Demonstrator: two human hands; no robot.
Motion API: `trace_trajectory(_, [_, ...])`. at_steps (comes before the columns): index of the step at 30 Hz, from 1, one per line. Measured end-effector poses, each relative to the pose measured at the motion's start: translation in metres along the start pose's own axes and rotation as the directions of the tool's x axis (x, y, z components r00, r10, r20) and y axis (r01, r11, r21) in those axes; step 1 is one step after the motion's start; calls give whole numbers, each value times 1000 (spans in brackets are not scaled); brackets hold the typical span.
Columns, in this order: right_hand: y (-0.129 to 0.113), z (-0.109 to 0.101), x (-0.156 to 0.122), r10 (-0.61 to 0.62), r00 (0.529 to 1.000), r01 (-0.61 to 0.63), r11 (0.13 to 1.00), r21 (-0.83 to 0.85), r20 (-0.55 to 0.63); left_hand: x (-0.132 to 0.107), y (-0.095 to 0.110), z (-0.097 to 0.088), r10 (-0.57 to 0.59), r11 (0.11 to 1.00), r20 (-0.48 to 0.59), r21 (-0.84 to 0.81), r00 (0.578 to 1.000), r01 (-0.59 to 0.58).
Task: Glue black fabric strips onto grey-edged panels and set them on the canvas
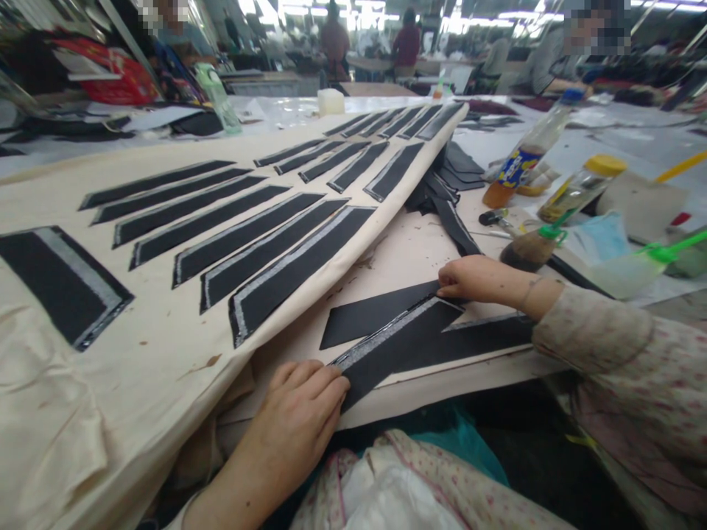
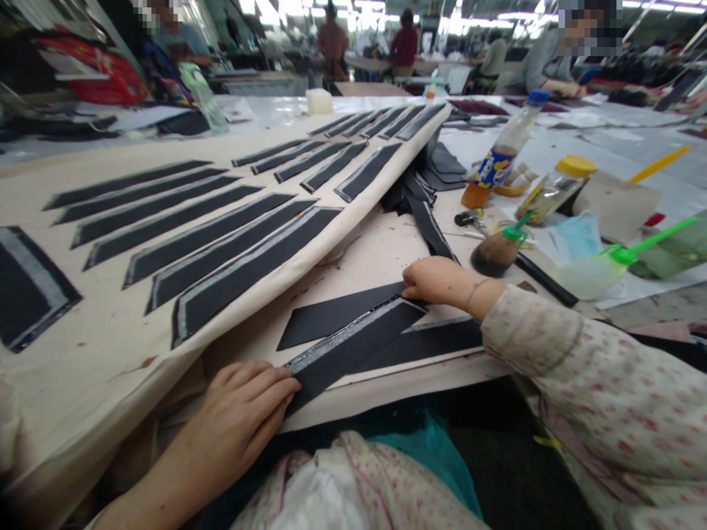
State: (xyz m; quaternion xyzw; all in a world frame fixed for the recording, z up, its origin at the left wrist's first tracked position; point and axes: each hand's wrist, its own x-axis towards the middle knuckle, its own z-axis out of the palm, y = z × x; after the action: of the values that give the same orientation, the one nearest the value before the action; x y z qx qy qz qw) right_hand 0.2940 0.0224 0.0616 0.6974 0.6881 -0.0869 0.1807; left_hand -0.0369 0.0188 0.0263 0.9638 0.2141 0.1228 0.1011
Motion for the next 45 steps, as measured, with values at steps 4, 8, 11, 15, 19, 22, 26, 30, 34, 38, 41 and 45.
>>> trace_trajectory(4, [0, 1, -1, 1, 1000, -1, 1000, 2, -7, 1, 0, -1, -2, 1000, 18, 4, 1000, 1])
trace_trajectory(8, [-1, 0, -2, -13, 1000, 13, 1000, -10, -11, 0, -1, -1, -4, 1000, 6, 5, 1000, 4])
trace_trajectory(11, [-1, -1, -2, -12, 1000, 12, 1000, -18, -3, -1, -1, -2, -10, 1000, -1, -3, 1000, 10])
trace_trajectory(15, [-1, -1, -2, 3, 1000, -3, 1000, -10, 0, -2, -1, -1, -11, 1000, 11, 2, 1000, 11])
trace_trajectory(19, [-1, 0, -1, 10, 1000, -10, 1000, -8, 1, -2, -1, -2, -14, 1000, 49, 19, 999, 13])
trace_trajectory(22, [-1, 0, -1, 19, 999, -19, 1000, -19, 28, -1, -1, -3, -15, 1000, 51, 17, 999, 15])
trace_trajectory(26, [-1, 0, 0, 40, 998, -39, 999, -17, 39, -1, -1, -5, -13, 1000, 47, 2, 999, 13])
trace_trajectory(30, [0, 0, -1, 25, 999, -24, 1000, -13, 39, -1, 0, -5, -20, 1000, 65, -16, 998, 21])
trace_trajectory(34, [0, 0, -1, 3, 998, -2, 1000, -21, 68, -3, -4, -11, -44, 993, 118, -105, 992, 56])
trace_trajectory(38, [3, 4, 2, 30, 995, -26, 999, -44, 100, -11, -16, -26, -82, 943, 104, -313, 991, 111])
trace_trajectory(41, [7, 8, 5, 37, 994, -33, 999, -38, 104, -19, -21, -36, -174, 903, 5, -397, 985, 162])
trace_trajectory(45, [11, 13, 8, 84, 991, -80, 996, -43, 108, -31, -21, -40, -187, 886, -30, -436, 982, 156])
